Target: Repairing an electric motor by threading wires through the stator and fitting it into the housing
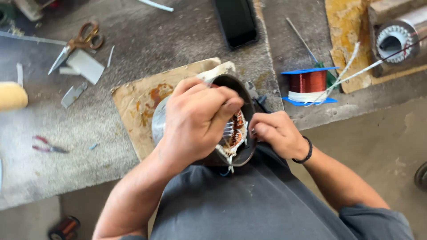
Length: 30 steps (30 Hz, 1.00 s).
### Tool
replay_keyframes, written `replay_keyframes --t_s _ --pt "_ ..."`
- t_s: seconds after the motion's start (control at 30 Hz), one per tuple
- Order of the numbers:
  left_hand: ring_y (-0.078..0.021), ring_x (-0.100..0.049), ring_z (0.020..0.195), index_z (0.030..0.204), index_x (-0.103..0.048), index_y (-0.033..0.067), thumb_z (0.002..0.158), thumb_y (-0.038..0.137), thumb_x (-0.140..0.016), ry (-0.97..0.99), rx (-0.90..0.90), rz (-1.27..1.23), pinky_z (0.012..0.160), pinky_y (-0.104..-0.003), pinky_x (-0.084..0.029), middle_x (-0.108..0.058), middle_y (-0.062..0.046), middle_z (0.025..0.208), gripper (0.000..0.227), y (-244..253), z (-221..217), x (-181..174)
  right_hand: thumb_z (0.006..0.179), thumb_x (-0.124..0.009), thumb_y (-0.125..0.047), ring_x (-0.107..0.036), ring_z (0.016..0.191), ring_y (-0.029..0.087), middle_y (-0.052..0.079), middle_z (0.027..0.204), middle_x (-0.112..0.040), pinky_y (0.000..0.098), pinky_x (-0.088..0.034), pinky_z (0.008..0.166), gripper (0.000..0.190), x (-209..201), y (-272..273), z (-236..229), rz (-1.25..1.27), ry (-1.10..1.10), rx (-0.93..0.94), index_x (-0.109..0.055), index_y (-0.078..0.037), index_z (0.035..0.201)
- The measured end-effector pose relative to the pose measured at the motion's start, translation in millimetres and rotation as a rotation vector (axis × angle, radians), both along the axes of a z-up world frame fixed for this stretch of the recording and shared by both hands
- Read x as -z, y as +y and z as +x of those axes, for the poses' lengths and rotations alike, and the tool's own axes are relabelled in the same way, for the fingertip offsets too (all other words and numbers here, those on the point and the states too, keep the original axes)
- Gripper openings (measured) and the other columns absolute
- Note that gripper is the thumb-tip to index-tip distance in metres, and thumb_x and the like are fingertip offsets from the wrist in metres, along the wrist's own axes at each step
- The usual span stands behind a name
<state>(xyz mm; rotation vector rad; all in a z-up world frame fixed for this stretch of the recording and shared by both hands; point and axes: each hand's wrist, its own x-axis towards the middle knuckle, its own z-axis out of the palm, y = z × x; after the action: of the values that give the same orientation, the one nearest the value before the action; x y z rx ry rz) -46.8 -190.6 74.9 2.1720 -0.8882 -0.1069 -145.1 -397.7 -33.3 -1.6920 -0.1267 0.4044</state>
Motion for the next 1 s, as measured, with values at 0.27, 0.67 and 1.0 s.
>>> replay_keyframes --t_s 0.27,0.67,1.0 --pt "-0.0123 -0.068 0.095 0.096 -0.071 0.0212 0.107 0.029 -0.048 0.11 0.044 0.064 0.097 -0.039 -0.03 -0.075 0.01 0.104 0.027 13 2 -4 0.097 -0.049 -0.033 -0.061 0.058 0.032 0.006 0.064 -0.058 0.0471 -0.037 0.046 0.03 -10 28 15 -0.3 -0.421 -0.314 -0.049 -0.014 0.074" --pt "-0.0143 -0.068 0.089 0.093 -0.067 0.0155 0.108 0.022 -0.052 0.109 0.08 -0.106 0.093 -0.039 -0.033 -0.073 0.008 0.102 0.022 23 2 2 0.102 -0.037 -0.036 -0.055 0.056 0.032 0.005 0.068 -0.057 0.0445 -0.036 0.043 0.035 -4 32 9 -0.337 -0.567 -0.287 -0.06 -0.019 0.081" --pt "-0.0169 -0.07 0.088 0.091 -0.065 0.0115 0.106 0.022 -0.055 0.076 0.057 -0.159 0.094 -0.039 -0.037 -0.075 0.005 0.101 0.021 29 0 5 0.105 -0.03 -0.032 -0.048 0.054 0.029 0.004 0.068 -0.056 0.0396 -0.033 0.045 0.044 -6 43 5 -0.355 -0.747 -0.193 -0.056 -0.014 0.075"
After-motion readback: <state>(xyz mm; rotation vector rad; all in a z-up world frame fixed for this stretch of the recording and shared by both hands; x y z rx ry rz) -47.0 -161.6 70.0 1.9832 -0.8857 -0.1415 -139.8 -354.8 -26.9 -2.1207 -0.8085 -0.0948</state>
